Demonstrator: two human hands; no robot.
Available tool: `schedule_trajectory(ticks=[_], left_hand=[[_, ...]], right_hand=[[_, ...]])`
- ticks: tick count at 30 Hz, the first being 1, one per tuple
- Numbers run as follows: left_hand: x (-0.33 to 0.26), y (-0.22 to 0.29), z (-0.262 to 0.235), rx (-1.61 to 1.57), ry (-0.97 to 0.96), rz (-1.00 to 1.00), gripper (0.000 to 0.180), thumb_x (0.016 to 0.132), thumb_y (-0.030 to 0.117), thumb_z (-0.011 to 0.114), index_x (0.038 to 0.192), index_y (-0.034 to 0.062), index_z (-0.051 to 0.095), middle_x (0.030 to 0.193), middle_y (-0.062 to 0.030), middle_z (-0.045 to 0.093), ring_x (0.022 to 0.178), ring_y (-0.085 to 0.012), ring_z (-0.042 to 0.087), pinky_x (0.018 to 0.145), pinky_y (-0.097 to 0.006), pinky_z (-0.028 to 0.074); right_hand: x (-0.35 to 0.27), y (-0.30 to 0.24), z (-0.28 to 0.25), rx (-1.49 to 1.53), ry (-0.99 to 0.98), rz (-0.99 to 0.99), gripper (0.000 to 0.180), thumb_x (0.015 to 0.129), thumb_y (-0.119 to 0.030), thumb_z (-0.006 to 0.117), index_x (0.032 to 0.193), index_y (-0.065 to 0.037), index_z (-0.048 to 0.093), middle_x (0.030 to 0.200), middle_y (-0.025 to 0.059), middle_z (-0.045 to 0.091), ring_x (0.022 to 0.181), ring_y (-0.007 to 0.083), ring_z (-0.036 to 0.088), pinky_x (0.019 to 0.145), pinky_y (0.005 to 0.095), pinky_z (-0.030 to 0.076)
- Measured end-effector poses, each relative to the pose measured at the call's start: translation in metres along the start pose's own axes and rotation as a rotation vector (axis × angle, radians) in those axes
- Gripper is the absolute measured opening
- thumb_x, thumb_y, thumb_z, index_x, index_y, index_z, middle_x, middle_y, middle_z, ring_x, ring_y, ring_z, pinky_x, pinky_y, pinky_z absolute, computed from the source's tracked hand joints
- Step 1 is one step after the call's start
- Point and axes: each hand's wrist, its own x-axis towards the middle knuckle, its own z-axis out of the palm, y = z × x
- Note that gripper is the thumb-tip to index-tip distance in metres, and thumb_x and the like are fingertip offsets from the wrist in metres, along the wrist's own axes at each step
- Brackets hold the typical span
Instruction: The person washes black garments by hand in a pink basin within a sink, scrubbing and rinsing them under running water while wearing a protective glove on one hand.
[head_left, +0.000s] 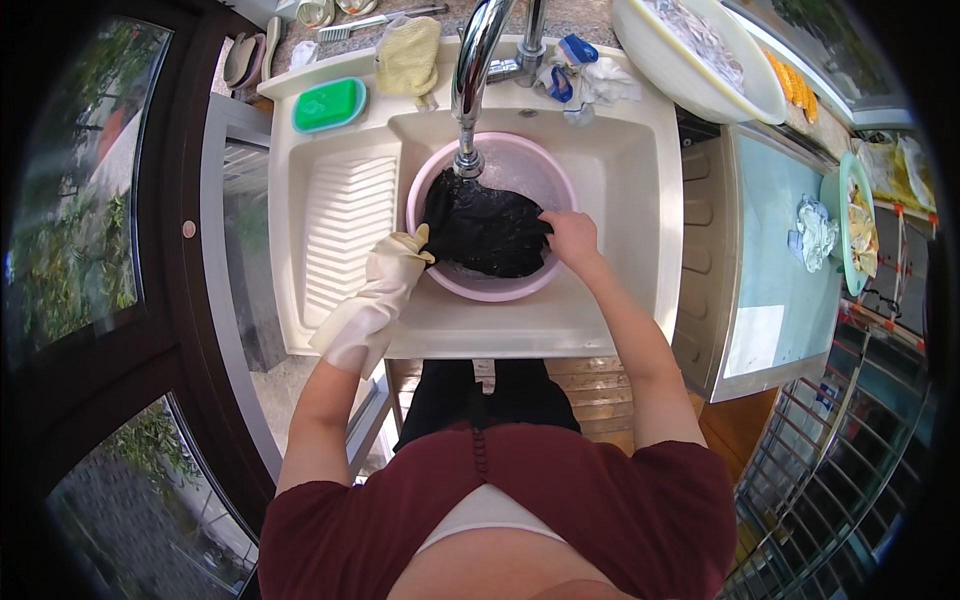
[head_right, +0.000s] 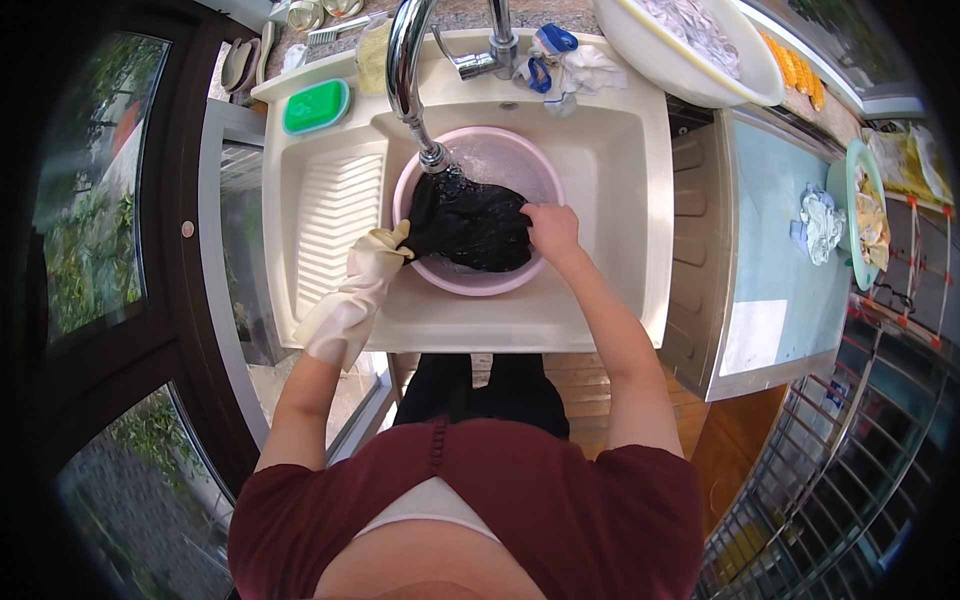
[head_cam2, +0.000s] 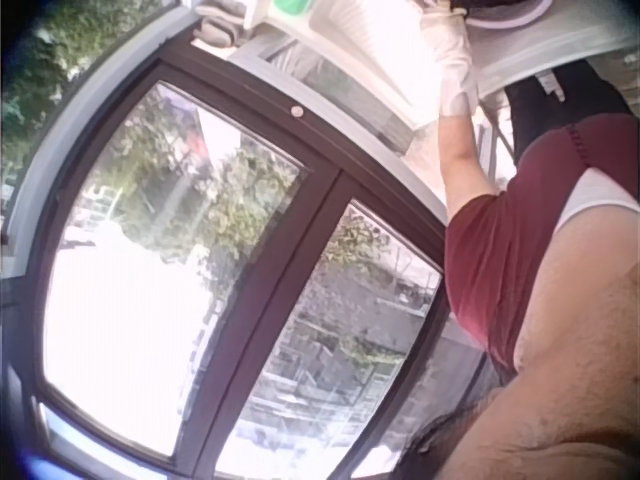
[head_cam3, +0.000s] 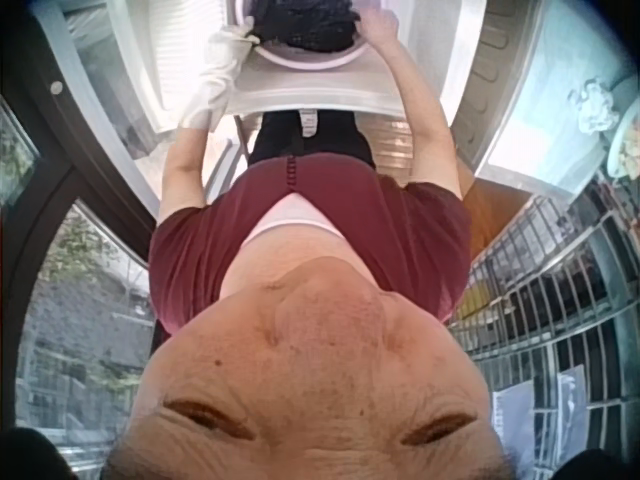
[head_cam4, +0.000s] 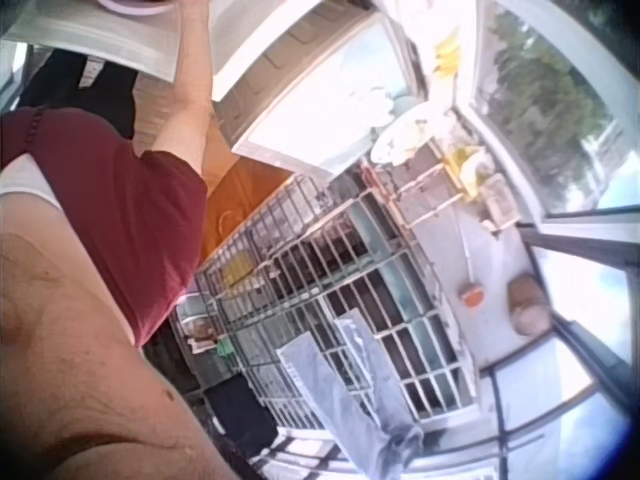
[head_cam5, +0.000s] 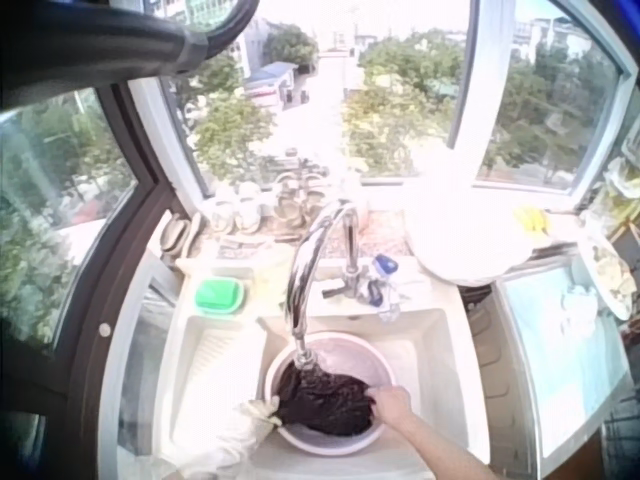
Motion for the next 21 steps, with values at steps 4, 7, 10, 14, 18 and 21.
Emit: schedule_trajectory(ticks=[4,7,10,14,18,21], left_hand=[[-0.004,0.016,-0.083,-0.631,0.061,-0.154,0.018,0.081,0.021,0.074,0.091,0.0064,0.073,0.082,0.0013,0.07,0.072,-0.0082,0.059,0.066,-0.024,0.046],[-0.012,0.031,-0.124,-0.545,0.231,-0.12,0.01,0.084,0.01,0.068,0.091,0.0129,0.075,0.075,0.0065,0.062,0.06,-0.0042,0.048,0.055,-0.022,0.04],[-0.026,0.047,-0.158,-0.802,0.15,0.067,0.033,0.084,-0.006,0.058,0.111,0.0078,0.07,0.09,-0.0028,0.067,0.084,-0.0098,0.059,0.078,-0.02,0.044],[-0.045,0.049,-0.173,-0.846,0.247,0.043,0.043,0.081,-0.015,0.055,0.116,0.0066,0.069,0.098,-0.0059,0.069,0.093,-0.0114,0.062,0.087,-0.021,0.044],[-0.032,0.002,-0.122,-0.761,0.058,0.015,0.018,0.073,0.012,0.079,0.088,0.0075,0.071,0.075,0.0034,0.064,0.065,-0.0066,0.054,0.058,-0.023,0.041],[-0.042,0.009,-0.077,-0.667,-0.039,-0.036,0.037,0.085,0.038,0.071,0.074,0.0036,0.062,0.062,-0.0025,0.058,0.052,-0.008,0.049,0.048,-0.026,0.038]], right_hand=[[0.003,-0.022,-0.128,0.471,0.262,0.018,0.035,0.072,-0.001,0.063,0.105,-0.01,0.068,0.089,0.011,0.068,0.087,0.0281,0.064,0.078,0.0363,0.05],[-0.001,-0.05,-0.202,0.65,0.204,-0.143,0.034,0.073,0.006,0.06,0.105,-0.003,0.064,0.095,0.0082,0.065,0.091,0.0186,0.061,0.081,0.0291,0.048],[-0.008,-0.061,-0.253,0.712,0.171,-0.192,0.034,0.072,0.009,0.059,0.104,-0.002,0.063,0.097,0.0058,0.064,0.094,0.015,0.06,0.086,0.027,0.047],[-0.013,-0.047,-0.261,0.641,0.264,-0.283,0.032,0.073,0.008,0.061,0.102,-0.004,0.064,0.097,0.006,0.063,0.091,0.0181,0.061,0.081,0.0282,0.049],[-0.035,-0.034,-0.2,0.671,0.076,-0.161,0.026,0.074,0.002,0.067,0.098,-0.006,0.062,0.094,0.0089,0.061,0.092,0.0253,0.058,0.082,0.0329,0.046],[-0.061,-0.001,-0.107,0.523,-0.01,-0.056,0.025,0.073,-0.001,0.067,0.097,-0.007,0.062,0.091,0.0121,0.063,0.092,0.0312,0.058,0.08,0.0373,0.048]])
